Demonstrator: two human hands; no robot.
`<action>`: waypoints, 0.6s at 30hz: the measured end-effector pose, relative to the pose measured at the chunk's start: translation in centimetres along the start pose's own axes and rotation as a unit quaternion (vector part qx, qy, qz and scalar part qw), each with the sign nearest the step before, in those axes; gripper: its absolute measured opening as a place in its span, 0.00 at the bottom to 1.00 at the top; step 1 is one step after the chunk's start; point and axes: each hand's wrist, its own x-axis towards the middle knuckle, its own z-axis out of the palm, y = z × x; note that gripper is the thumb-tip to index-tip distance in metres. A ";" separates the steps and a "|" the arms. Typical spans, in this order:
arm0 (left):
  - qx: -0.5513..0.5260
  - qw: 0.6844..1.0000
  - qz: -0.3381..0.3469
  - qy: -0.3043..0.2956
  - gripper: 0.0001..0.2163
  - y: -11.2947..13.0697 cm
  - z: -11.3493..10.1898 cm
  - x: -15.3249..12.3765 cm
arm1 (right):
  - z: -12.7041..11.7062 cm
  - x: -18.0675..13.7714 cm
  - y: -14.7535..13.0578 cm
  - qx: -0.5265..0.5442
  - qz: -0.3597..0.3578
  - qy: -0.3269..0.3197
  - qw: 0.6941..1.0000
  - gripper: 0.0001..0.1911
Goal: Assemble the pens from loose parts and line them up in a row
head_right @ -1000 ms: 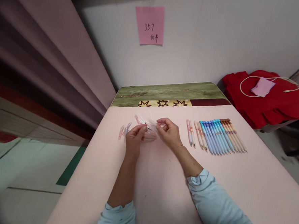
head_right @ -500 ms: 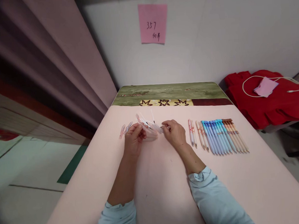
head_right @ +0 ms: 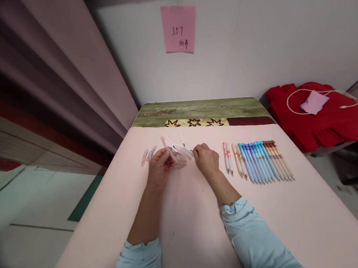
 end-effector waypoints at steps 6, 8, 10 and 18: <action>0.005 1.000 0.004 -0.008 0.13 0.0 0.0 -0.1 | -0.3 0.0 -0.5 0.122 0.020 0.058 0.991 0.09; 0.006 1.000 0.014 -0.012 0.11 0.0 0.1 -0.1 | -0.3 0.0 -0.9 0.207 0.014 0.063 0.976 0.08; 0.008 1.000 0.027 -0.014 0.11 -0.1 0.1 0.0 | -0.3 -0.1 -1.4 0.288 0.001 0.048 0.956 0.08; -0.003 0.999 0.030 -0.043 0.10 0.4 0.5 -0.4 | -0.3 -0.7 -2.4 0.439 -0.077 -0.064 0.893 0.07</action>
